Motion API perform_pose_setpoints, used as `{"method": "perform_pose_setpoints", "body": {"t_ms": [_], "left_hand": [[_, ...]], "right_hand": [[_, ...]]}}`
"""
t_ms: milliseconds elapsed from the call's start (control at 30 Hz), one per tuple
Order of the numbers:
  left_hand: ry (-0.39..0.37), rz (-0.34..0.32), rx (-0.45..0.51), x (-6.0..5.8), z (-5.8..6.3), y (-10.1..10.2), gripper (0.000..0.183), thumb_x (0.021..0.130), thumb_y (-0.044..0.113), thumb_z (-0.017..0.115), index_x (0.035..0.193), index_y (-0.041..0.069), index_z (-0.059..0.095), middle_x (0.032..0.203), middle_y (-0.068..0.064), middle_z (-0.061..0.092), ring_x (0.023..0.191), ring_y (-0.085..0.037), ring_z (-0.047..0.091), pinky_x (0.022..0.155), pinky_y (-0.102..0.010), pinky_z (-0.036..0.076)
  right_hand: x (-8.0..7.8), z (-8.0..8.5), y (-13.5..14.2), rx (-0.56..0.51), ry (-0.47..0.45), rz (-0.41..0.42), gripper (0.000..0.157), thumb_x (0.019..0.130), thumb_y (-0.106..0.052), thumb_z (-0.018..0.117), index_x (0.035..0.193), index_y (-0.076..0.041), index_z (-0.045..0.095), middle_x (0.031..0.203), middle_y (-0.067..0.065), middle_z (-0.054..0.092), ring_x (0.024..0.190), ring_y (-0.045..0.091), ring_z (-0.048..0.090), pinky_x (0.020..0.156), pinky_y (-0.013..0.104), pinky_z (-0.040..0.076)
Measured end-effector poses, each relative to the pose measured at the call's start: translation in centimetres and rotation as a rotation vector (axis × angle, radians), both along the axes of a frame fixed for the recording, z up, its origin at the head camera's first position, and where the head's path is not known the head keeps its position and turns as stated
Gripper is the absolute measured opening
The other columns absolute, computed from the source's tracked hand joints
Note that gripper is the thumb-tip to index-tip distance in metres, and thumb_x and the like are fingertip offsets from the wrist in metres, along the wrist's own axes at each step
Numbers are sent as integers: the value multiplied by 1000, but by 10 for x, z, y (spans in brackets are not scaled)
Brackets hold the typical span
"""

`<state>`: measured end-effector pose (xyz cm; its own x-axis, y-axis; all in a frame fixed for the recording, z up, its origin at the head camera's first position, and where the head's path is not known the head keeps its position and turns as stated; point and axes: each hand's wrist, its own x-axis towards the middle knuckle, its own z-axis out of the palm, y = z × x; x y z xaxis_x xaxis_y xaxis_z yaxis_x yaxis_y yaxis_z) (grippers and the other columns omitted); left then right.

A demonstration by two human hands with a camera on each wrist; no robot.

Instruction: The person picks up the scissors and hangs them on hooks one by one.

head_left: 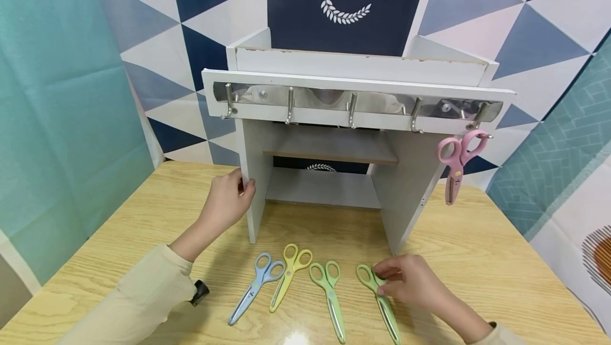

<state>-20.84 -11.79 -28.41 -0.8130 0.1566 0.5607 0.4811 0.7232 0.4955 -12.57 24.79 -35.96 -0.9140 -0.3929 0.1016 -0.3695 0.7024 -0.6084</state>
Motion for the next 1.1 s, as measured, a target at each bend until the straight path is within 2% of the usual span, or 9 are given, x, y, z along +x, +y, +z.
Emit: {"method": "perform_pose_setpoints", "body": {"t_ms": [267,367,567,733,900,1100], "left_hand": [[0,3,-4,0,0,-1,15,89,6,54,78,-2,59,56,-8,50,49,-13,39,45,-21,31],[1,1,-4,0,1,-1,16,89,6,54,78,-3,59,56,-8,50,48,-12,39,45,-21,31],[0,-3,-6,0,0,0,16,90,6,53,77,-2,59,55,-8,49,48,-13,38,45,-21,30],[5,-7,-5,0,1,0,16,90,6,54,77,-2,59,55,-8,49,49,-13,38,45,-22,30],[-1,-8,-3,0,0,0,15,90,6,54,77,-2,59,55,-8,50,49,-13,39,46,-22,31],[-3,-9,0,0,0,0,14,90,6,54,80,-3,61,57,-9,52,50,-13,40,46,-22,33]], "right_hand": [[4,3,-1,-47,5,-13,32,72,-10,80,99,3,71,99,16,73,86,25,70,74,28,58],[9,3,-1,-34,-10,-32,32,72,-12,80,100,1,71,101,15,73,87,25,70,74,26,57],[19,4,-1,5,-54,-41,32,73,-13,81,100,0,71,97,12,73,82,11,68,68,19,55],[25,2,0,40,-82,-21,32,72,-15,81,98,-1,71,91,6,73,77,2,63,65,18,54],[29,-2,2,51,-74,-4,31,71,-15,82,96,-2,71,88,4,72,75,-1,61,63,19,54],[30,-5,3,45,-106,-16,37,68,-12,83,99,2,70,91,6,70,75,0,60,65,21,54]]}}
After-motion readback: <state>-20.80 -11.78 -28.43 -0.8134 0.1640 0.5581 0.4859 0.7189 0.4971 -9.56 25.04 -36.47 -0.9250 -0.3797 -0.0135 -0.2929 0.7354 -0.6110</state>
